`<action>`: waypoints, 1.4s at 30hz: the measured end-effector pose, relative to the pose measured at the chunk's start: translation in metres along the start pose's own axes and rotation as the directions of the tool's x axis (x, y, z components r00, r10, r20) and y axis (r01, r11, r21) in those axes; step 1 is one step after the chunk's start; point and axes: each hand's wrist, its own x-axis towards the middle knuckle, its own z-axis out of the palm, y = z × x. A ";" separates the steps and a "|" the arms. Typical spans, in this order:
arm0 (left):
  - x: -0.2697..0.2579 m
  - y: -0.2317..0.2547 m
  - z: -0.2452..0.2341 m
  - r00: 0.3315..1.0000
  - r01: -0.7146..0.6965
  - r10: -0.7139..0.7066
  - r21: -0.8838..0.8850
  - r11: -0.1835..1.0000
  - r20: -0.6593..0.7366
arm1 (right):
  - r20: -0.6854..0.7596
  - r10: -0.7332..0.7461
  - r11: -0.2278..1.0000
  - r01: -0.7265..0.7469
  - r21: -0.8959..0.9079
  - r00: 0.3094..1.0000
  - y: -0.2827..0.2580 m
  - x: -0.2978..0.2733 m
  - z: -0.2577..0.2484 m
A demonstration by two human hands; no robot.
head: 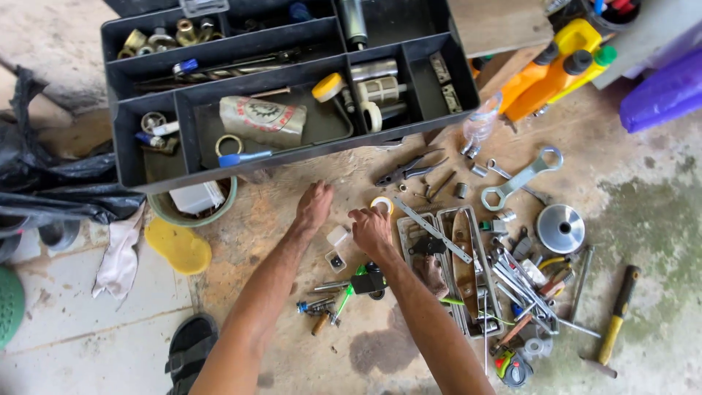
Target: Cleaning and assembling small mechanical components using a cloth and small tools.
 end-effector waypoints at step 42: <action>-0.065 0.274 -0.167 0.973 -0.124 0.229 -0.803 0.582 0.016 | -0.142 0.674 0.526 -0.336 0.782 0.725 0.045 -0.164 -0.163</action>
